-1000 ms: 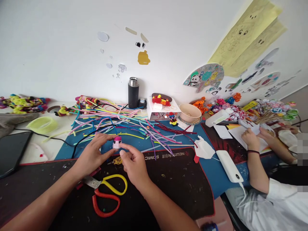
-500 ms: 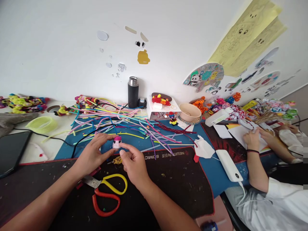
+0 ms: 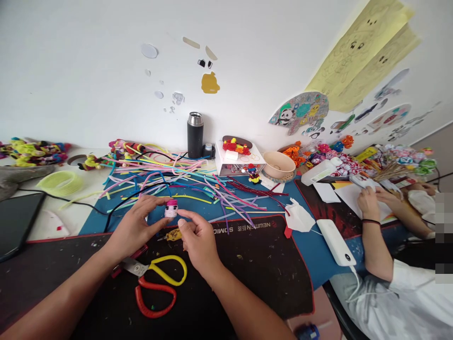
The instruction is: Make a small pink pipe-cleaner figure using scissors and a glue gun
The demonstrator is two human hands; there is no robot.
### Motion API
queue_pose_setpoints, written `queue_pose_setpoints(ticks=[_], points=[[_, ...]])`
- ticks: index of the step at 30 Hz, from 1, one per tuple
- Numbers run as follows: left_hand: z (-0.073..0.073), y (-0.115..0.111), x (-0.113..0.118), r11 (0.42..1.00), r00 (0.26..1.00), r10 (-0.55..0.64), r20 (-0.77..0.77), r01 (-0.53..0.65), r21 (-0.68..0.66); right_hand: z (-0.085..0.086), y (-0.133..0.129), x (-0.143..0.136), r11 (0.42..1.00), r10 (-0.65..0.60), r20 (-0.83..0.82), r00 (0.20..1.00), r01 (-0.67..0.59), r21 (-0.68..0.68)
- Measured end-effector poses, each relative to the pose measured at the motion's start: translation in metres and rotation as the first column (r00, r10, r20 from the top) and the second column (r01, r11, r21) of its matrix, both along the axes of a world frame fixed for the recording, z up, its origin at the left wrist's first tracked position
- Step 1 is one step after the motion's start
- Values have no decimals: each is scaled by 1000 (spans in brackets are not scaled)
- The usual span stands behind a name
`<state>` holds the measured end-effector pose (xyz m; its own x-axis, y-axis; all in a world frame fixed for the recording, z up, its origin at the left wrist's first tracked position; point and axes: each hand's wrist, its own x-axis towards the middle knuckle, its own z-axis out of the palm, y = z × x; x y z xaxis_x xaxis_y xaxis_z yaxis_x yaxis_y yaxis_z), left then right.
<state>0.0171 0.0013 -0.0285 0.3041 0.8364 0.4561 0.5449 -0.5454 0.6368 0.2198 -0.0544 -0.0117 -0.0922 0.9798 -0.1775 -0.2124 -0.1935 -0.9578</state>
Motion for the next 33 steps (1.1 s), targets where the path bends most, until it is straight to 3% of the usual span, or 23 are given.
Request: queue_pose_setpoints(ticks=[6, 16, 33], points=[[1, -1, 0, 999, 1000, -14, -23, 15, 47, -2, 3, -1, 1000, -7, -10, 1000, 7, -22], [13, -8, 6, 966, 985, -8, -173, 53, 255, -2, 9, -5, 996, -84, 5, 996, 84, -40], [24, -17, 10, 919, 938, 68, -341, 74, 387, -3, 11, -9, 990, -143, 73, 987, 144, -8]])
